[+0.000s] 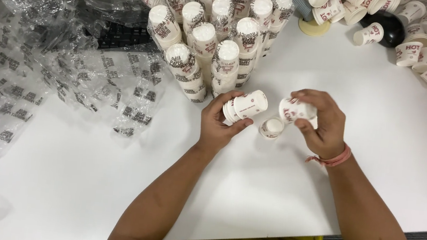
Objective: Stacking paper cups and placing them into clear plastic sleeves for packaging.
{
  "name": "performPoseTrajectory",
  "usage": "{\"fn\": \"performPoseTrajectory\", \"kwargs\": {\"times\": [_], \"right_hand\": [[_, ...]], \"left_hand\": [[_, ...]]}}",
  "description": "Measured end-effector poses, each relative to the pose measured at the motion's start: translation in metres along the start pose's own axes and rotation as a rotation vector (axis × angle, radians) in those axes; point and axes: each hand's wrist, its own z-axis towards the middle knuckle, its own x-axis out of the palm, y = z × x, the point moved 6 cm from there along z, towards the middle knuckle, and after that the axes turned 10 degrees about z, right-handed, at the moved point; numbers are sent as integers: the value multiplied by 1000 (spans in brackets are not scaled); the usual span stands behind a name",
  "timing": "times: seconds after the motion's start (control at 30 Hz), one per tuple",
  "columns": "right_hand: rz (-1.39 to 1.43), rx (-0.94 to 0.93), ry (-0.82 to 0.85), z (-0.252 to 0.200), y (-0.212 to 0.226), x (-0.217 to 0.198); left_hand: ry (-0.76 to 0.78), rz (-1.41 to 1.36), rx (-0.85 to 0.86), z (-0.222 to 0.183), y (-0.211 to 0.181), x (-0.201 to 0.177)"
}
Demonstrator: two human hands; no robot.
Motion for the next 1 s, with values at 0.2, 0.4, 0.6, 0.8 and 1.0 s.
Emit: {"fn": "performPoseTrajectory", "kwargs": {"times": [0.2,0.4,0.6,0.8,1.0], "right_hand": [[-453,289,671,5,-10,44],[-541,414,644,3,-30,38],[-359,75,429,9,-3,38],[-223,106,203,-8,-20,19],[-355,120,223,9,-10,13]], "left_hand": [[-52,26,-19,2,-3,-4],[17,51,-29,5,-4,4],[116,241,-91,8,-9,11],[123,207,-66,6,-4,11],[-14,-97,-126,1,14,-4]]}}
